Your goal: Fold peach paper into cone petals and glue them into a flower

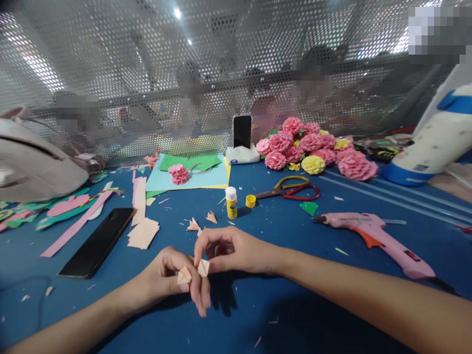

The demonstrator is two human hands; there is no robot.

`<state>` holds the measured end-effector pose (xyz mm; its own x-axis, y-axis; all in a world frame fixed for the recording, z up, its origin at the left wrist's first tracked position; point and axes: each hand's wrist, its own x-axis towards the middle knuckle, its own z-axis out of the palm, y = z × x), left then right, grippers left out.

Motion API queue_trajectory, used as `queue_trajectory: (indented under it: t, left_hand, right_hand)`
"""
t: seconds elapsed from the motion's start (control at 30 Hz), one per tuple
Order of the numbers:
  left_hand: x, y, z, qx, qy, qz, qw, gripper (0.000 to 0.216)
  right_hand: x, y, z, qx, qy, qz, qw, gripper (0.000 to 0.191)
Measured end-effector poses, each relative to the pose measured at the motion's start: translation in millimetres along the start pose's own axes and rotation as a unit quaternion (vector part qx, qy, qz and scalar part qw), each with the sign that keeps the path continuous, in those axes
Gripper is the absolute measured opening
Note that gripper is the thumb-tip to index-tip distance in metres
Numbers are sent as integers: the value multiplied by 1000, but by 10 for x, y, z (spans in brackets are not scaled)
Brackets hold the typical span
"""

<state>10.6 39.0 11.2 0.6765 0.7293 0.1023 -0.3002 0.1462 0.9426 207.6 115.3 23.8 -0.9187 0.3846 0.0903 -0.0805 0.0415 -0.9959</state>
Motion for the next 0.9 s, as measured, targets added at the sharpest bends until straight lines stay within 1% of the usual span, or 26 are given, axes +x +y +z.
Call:
queue_trajectory:
  t: [0.07,0.17,0.33,0.47,0.6,0.7,0.9]
  left_hand:
    - [-3,-20,-10,-30,-16,-11,999,30]
    - [-13,-40,-18,-51,-16,-24,998,28]
    - [-12,-52,-20,-82,18,-22,996,23]
    - [-8,-57,-24,-135,59,-6,989,20]
    - [-10,-71,-47,-156,77,9,985,18]
    - [-7,-70,-57,-157,81,5,984,18]
    - [13,-70,-57,-150,94,1,984,18]
  right_hand:
    - [-3,-4,2,-11,-12,2,1000,19]
    - [-6,-2,5,-6,-23,-2,1000,19]
    - [-4,33,10,51,-11,-4,999,23]
    - [5,43,21,80,21,-4,997,20]
    - [15,40,46,110,33,-15,993,18]
    - [17,61,54,106,42,-25,993,17]
    - [5,92,30,46,76,-53,995,12]
